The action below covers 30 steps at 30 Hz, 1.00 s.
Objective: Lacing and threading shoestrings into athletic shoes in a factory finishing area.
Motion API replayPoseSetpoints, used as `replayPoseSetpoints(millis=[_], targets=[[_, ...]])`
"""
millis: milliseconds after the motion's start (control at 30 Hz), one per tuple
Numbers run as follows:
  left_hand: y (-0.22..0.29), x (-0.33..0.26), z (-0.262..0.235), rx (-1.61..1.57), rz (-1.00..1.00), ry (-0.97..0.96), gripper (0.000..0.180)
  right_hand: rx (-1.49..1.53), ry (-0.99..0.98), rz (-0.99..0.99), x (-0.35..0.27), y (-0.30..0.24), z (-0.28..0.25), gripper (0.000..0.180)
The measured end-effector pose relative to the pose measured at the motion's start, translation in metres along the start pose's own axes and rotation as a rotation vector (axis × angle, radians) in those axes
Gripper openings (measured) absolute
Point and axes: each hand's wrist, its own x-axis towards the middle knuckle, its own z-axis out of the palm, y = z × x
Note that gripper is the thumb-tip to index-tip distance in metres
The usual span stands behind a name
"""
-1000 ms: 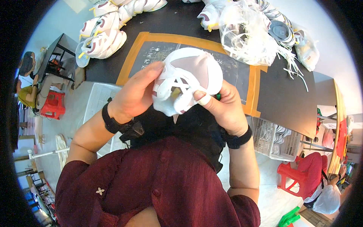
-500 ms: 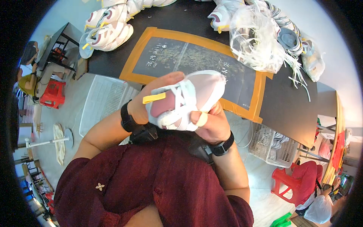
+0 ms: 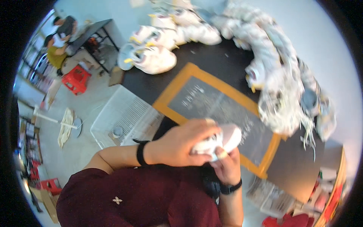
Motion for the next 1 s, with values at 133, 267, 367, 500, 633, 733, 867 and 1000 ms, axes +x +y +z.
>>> replayPoseSetpoints(millis=[133,267,367,500,633,733,867,1000], targets=[[0.002,0.004,-0.008,-0.034,0.029,-0.036,0.059,0.321,-0.086,0.036,-0.001,0.012,-0.002,0.046],[-0.001,0.004,-0.016,-0.180,-0.030,-0.051,0.057,0.304,-0.181,0.065,0.015,0.008,0.000,0.042],[-0.012,0.002,-0.026,-0.126,-0.068,-0.001,0.054,0.221,-0.208,0.156,0.026,0.004,0.005,0.037],[-0.018,0.016,-0.083,0.001,-0.080,0.051,0.050,0.007,-0.126,0.189,0.028,-0.009,0.020,0.024],[-0.019,0.059,-0.199,0.468,-0.192,0.014,0.049,0.019,-0.140,0.164,0.022,-0.013,0.005,0.019],[-0.059,0.069,-0.259,0.620,-0.246,-0.125,0.047,0.014,-0.139,0.151,0.023,-0.015,0.007,0.016],[-0.125,0.061,-0.250,0.698,-0.296,-0.232,0.040,0.049,-0.125,0.145,0.026,-0.013,0.007,0.015],[-0.135,0.057,-0.246,0.684,-0.247,-0.155,0.034,0.053,-0.128,0.199,0.026,-0.012,0.004,0.013]])
